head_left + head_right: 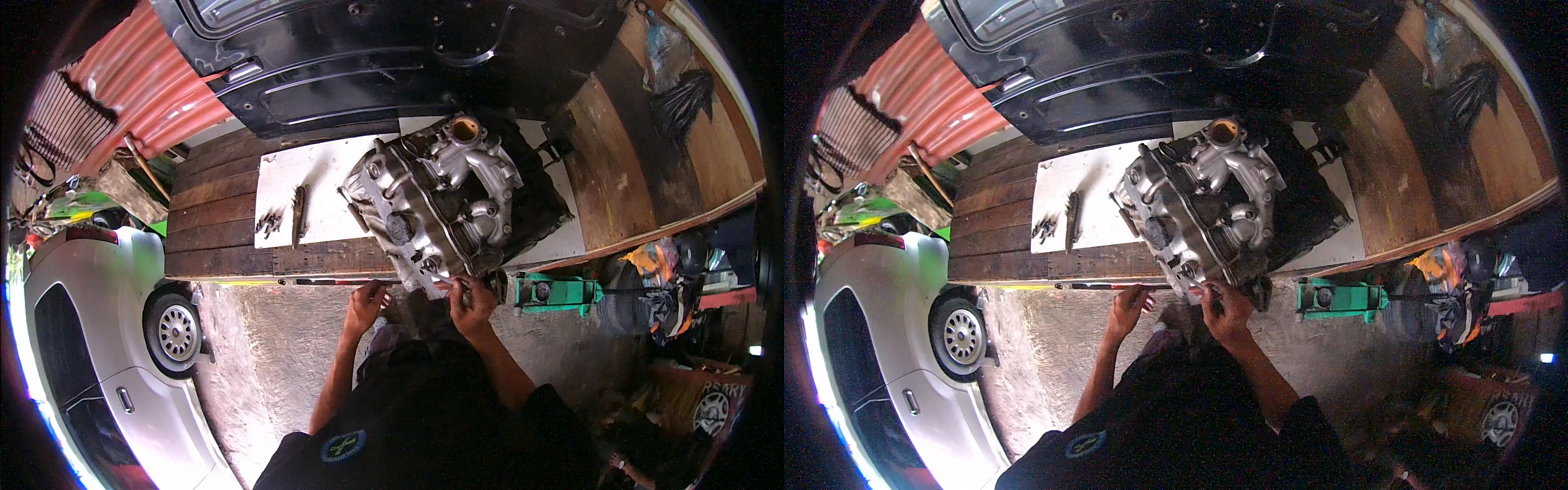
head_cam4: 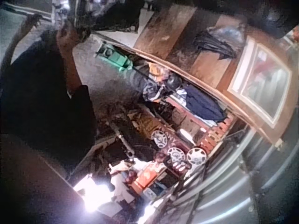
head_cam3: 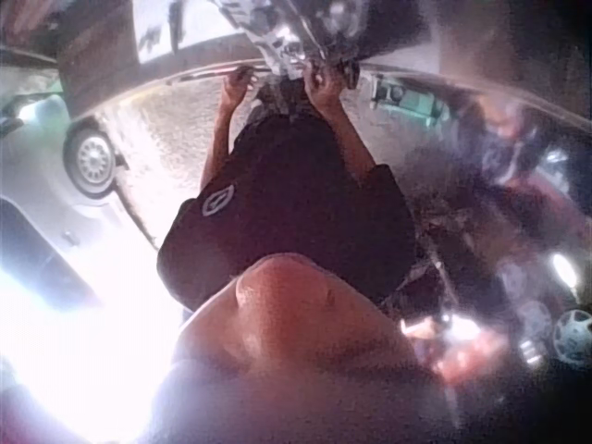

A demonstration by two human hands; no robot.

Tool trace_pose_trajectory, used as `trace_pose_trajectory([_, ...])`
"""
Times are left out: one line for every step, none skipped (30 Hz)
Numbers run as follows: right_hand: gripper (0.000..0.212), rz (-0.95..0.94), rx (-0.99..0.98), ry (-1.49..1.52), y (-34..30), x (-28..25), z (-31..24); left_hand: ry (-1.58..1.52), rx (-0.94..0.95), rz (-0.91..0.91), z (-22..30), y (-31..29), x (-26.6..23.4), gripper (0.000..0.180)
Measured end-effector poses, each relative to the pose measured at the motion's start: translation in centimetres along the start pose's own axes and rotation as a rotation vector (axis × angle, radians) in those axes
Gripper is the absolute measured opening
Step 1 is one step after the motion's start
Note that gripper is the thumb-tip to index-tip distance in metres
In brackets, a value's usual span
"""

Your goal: The person uses a wrench to tighten bolts on a disassembled engine block placed on a wooden workbench. The person repeatedly adjusts the wrench and hand-tightens bolts on different sections of the engine casing.

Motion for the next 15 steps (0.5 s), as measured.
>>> trace_pose_trajectory([0.012,-0.016,-0.047,-0.053,-0.2,0.1,-0.6,0.014,0.0,-0.008,0.4,0.2,0.1,0.022])
trace_pose_trajectory([0.011,-0.032,-0.095,-0.105,-0.4,0.2,-1.1,0.029,0.0,-0.014,0.6,0.2,0.2,0.022])
trace_pose_trajectory([0.012,-0.023,-0.128,-0.098,-0.6,0.2,-1.5,0.027,0.003,-0.015,0.7,0.3,0.3,0.022])
trace_pose_trajectory([0.013,-0.014,-0.161,-0.09,-0.8,0.3,-1.8,0.025,0.007,-0.015,0.7,0.4,0.4,0.022])
trace_pose_trajectory([0.014,-0.007,-0.195,-0.081,-0.9,0.4,-2.2,0.023,0.01,-0.014,0.7,0.5,0.5,0.022])
trace_pose_trajectory([0.014,0.007,-0.2,-0.071,-1.0,0.3,-2.3,0.033,0.01,-0.015,0.9,0.5,0.5,0.022])
trace_pose_trajectory([0.015,0.021,-0.204,-0.06,-1.0,0.2,-2.5,0.043,0.01,-0.016,1.0,0.6,0.5,0.022])
trace_pose_trajectory([0.016,0.034,-0.209,-0.048,-1.0,0.0,-2.6,0.054,0.01,-0.015,1.1,0.5,0.5,0.021])
trace_pose_trajectory([0.017,0.021,-0.166,-0.031,-1.0,0.1,-2.3,0.045,0.011,-0.013,1.4,0.4,0.5,0.021])
trace_pose_trajectory([0.017,0.007,-0.122,-0.014,-1.0,0.1,-2.2,0.037,0.012,-0.009,1.8,0.3,0.4,0.021])
trace_pose_trajectory([0.018,-0.008,-0.079,0.004,-1.0,0.1,-2.1,0.028,0.013,-0.005,2.0,0.2,0.4,0.02])
trace_pose_trajectory([0.018,-0.016,-0.079,-0.042,-0.6,0.0,-2.5,0.024,0.014,-0.002,2.0,0.2,0.2,0.02])
trace_pose_trajectory([0.018,-0.025,-0.078,-0.087,0.0,0.0,-2.9,0.02,0.015,0.001,1.9,0.1,0.0,0.02])
trace_pose_trajectory([0.018,-0.035,-0.079,-0.131,0.7,0.1,-3.1,0.016,0.016,0.007,1.8,0.0,-0.1,0.02])
trace_pose_trajectory([0.018,-0.037,-0.094,-0.104,1.4,0.5,-3.1,0.022,0.016,0.02,1.8,-0.2,-0.4,0.02])
Point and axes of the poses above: each hand's wrist, its own y-axis towards the middle knuckle, its own x-axis out of the palm, z = x × y, the point moved 10 cm from there along y, towards the middle knuckle, and after that the axes turned 2 degrees about -z, right-handed, at the moved point
